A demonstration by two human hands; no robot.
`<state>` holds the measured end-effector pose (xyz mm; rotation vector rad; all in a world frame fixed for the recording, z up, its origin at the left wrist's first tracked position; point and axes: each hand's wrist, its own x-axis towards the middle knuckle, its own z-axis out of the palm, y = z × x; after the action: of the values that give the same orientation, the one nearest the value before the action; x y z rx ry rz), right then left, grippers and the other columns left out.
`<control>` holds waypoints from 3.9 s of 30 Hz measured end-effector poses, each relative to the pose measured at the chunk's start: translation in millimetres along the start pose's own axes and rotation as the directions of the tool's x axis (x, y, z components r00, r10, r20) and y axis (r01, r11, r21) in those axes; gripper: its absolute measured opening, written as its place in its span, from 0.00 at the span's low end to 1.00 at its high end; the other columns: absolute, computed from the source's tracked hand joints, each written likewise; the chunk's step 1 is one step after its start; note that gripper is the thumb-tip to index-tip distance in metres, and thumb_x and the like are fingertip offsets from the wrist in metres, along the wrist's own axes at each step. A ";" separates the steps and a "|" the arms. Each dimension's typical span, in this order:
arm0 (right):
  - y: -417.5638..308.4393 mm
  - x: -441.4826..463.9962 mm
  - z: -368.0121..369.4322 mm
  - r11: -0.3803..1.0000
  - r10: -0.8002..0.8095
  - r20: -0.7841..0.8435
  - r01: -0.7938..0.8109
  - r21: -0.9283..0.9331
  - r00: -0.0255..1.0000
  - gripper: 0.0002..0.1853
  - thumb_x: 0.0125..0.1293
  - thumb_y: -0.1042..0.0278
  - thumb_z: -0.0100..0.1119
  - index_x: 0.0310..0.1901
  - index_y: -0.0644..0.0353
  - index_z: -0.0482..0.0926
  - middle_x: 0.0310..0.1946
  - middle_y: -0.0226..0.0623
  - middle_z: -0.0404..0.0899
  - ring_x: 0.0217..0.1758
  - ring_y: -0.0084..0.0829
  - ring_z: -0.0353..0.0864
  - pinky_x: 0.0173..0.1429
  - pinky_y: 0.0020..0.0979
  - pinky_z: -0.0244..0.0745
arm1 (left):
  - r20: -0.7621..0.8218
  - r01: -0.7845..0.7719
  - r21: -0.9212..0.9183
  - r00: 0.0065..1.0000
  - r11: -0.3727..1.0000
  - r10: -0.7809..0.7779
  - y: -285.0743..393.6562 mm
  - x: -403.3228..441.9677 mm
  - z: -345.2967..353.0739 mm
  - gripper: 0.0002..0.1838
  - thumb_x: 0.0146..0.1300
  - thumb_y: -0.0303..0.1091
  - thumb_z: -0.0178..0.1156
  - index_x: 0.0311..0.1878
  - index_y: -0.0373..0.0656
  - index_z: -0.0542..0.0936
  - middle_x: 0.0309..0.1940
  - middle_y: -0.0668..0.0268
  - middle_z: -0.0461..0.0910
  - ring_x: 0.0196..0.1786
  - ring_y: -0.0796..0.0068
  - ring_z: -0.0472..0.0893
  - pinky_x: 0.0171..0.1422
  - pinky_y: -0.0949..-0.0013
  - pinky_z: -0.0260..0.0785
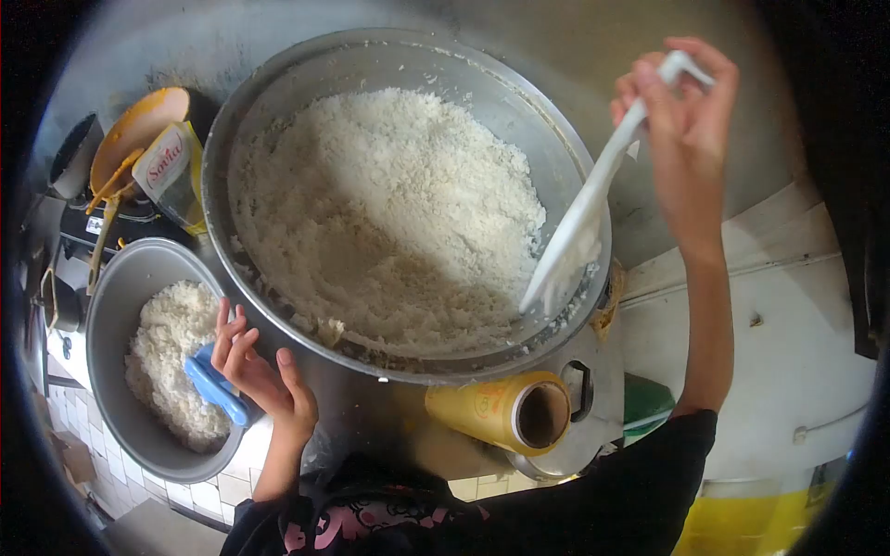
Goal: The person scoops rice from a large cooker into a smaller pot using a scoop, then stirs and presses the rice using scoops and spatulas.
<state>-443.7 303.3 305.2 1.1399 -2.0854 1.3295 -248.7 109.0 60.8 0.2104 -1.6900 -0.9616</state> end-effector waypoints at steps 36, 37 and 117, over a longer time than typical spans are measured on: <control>-5.0 -25.7 27.0 0.448 0.881 0.443 0.014 -0.894 0.168 0.14 0.53 0.60 0.63 0.34 0.56 0.70 0.18 0.37 0.70 0.24 0.35 0.69 0.30 0.34 0.59 | 0.511 0.380 0.090 0.776 0.921 -0.370 -91.0 -185.1 -35.1 0.42 0.53 0.56 0.52 0.61 0.33 0.52 0.59 0.45 0.54 0.64 0.50 0.55 0.67 0.47 0.42; -10.0 -29.7 27.9 0.336 0.931 0.329 -0.017 -0.942 0.161 0.15 0.54 0.61 0.61 0.35 0.57 0.66 0.20 0.42 0.71 0.30 0.42 0.74 0.36 0.38 0.65 | 0.471 0.362 0.078 0.808 0.929 -0.354 -83.9 -171.6 -31.5 0.41 0.53 0.56 0.51 0.60 0.34 0.53 0.58 0.46 0.55 0.63 0.50 0.56 0.66 0.47 0.43; 11.7 -38.6 -21.2 0.984 -0.022 0.306 0.074 -0.162 0.952 0.20 0.71 0.55 0.37 0.45 0.64 0.72 0.42 0.38 0.73 0.37 0.24 0.74 0.45 0.24 0.67 | 0.741 -0.936 -0.300 -0.350 -0.184 0.574 118.0 132.2 131.8 0.08 0.51 0.36 0.58 0.32 0.47 0.82 0.36 0.68 0.80 0.40 0.72 0.78 0.38 0.71 0.70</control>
<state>-432.6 340.5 281.4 1.3795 -2.3162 0.9779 -372.7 172.5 232.1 -1.3191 -1.9782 0.8962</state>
